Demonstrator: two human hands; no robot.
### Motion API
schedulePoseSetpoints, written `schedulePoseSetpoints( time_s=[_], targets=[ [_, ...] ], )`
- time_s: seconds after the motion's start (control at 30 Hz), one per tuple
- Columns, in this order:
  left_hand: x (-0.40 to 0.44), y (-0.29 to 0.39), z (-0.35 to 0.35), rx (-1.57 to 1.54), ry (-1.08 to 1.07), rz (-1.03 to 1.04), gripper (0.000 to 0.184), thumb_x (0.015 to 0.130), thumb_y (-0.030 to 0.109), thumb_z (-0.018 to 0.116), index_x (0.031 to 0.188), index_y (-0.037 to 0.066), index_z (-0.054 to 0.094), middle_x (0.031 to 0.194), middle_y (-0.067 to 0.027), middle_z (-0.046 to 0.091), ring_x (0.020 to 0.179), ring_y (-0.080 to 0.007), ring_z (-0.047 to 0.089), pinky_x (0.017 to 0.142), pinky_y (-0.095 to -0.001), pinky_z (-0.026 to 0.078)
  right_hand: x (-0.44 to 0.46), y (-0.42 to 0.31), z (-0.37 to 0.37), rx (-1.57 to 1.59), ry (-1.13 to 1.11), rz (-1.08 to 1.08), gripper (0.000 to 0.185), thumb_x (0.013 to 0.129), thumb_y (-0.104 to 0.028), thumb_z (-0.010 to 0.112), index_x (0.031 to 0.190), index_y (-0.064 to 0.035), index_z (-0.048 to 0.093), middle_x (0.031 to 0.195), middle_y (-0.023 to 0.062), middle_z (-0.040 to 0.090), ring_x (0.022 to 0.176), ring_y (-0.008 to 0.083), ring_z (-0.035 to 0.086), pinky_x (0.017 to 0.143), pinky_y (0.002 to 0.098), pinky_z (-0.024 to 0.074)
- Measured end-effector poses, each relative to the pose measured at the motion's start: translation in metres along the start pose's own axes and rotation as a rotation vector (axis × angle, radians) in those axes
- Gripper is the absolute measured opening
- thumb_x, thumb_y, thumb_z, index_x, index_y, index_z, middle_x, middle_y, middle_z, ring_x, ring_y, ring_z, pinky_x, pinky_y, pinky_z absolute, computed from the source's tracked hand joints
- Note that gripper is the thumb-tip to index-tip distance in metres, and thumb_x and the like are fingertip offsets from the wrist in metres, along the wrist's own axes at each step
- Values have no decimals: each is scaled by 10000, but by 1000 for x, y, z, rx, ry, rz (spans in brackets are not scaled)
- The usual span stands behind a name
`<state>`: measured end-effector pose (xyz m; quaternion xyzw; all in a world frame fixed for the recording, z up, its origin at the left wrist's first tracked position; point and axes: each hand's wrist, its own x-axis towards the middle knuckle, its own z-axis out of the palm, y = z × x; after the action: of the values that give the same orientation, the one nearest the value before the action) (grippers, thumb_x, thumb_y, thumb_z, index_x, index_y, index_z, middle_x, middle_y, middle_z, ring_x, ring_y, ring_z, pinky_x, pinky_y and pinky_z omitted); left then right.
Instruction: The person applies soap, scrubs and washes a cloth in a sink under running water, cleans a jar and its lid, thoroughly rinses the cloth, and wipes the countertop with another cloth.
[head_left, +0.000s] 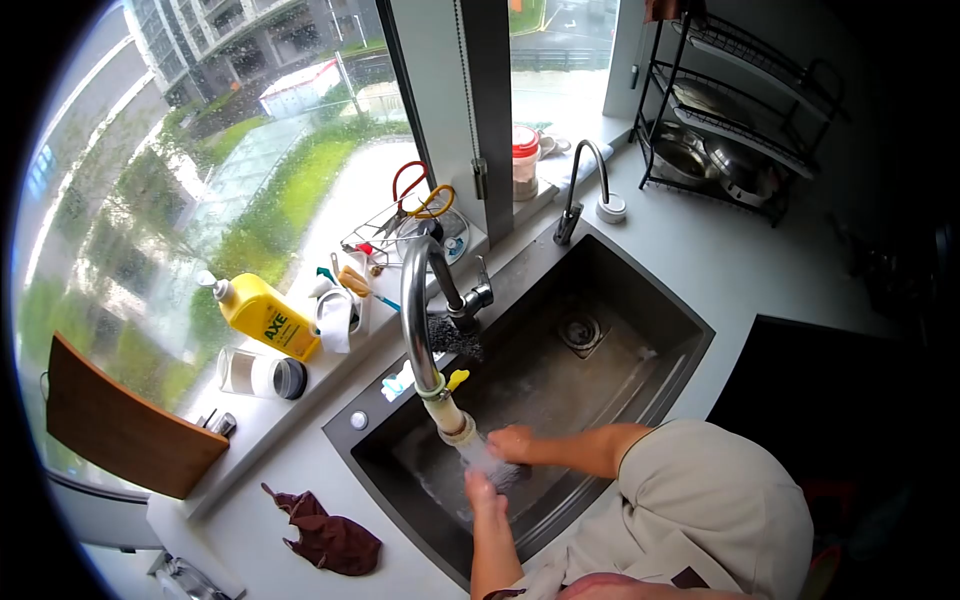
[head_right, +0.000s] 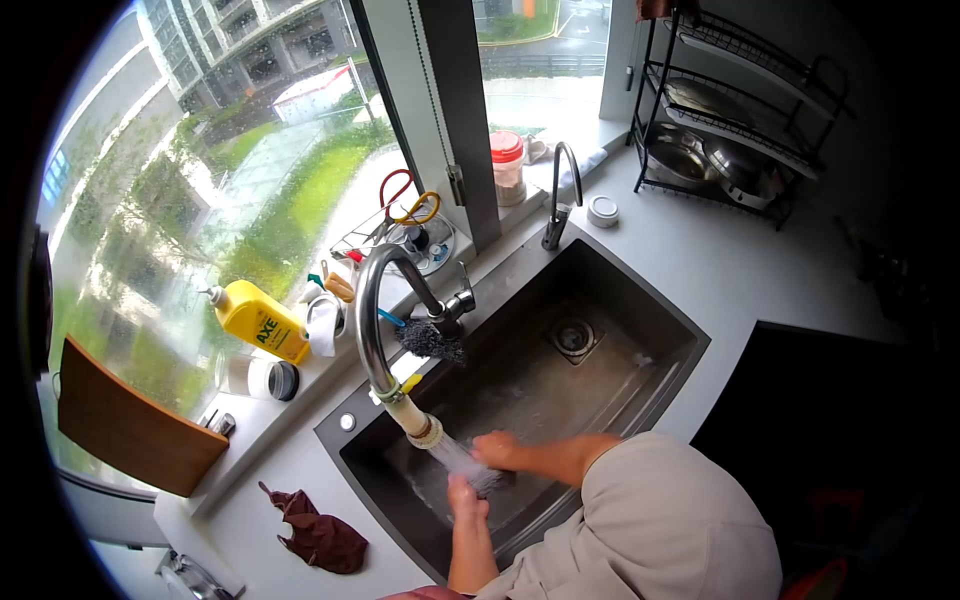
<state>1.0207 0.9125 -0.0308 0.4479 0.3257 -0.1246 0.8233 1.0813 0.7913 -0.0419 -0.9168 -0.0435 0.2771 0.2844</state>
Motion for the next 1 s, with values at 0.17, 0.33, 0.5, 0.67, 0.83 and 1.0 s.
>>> schedulePoseSetpoints(
  time_s=[0.17, 0.33, 0.5, 0.67, 0.83, 1.0],
  targets=[
    [21, 2, 7, 312, -142, 337, 381, 835, 19, 442, 1215, 35, 457, 1124, -121, 556, 991, -219, 576, 874, -370, 473, 65, 46, 63, 1137, -162, -209, 389, 868, -297, 545, 1202, -98, 555, 1102, 70, 624, 979, 203, 604, 857, 343, 479],
    [8, 19, 17, 23, 181, 323, 363, 835, 52, 489, 1195, 27, 447, 1118, -136, 553, 1016, -273, 569, 877, -367, 488, 11, -1, 42, 802, 73, -177, 425, 843, -375, 600, 1175, -118, 532, 1047, 140, 640, 948, 261, 627, 804, 389, 494],
    [55, -22, -61, 56, -85, 215, 362, 933, 317, 498, 1151, 28, 494, 970, -104, 575, 878, -235, 573, 807, -422, 498, -60, -71, 11, 109, 297, -565, 354, 788, -465, 622, 926, -139, 635, 832, 127, 676, 784, 354, 647, 672, 451, 519],
    [-17, 14, 24, -374, -96, -135, 505, 966, 462, 337, 1245, 63, 472, 1127, -141, 580, 1033, -303, 575, 897, -446, 482, 0, -17, 24, 100, 347, -355, 227, 771, -359, 631, 853, -147, 649, 799, 129, 656, 757, 319, 648, 677, 436, 518],
    [-6, -5, -2, -453, -212, -182, 483, 966, 435, 386, 1231, 43, 484, 1193, -148, 570, 1058, -304, 567, 898, -450, 471, -37, -44, 36, 13, 306, -301, 205, 779, -283, 645, 895, -115, 656, 876, 126, 681, 842, 331, 652, 707, 398, 520],
    [-5, 8, 5, -203, 62, -131, 446, 982, 416, 375, 1196, 51, 520, 1214, -106, 568, 1093, -270, 551, 914, -430, 458, -16, -38, -17, 128, 156, -231, 145, 806, -184, 588, 875, -85, 668, 839, 158, 670, 787, 333, 662, 695, 415, 530]
  ],
)
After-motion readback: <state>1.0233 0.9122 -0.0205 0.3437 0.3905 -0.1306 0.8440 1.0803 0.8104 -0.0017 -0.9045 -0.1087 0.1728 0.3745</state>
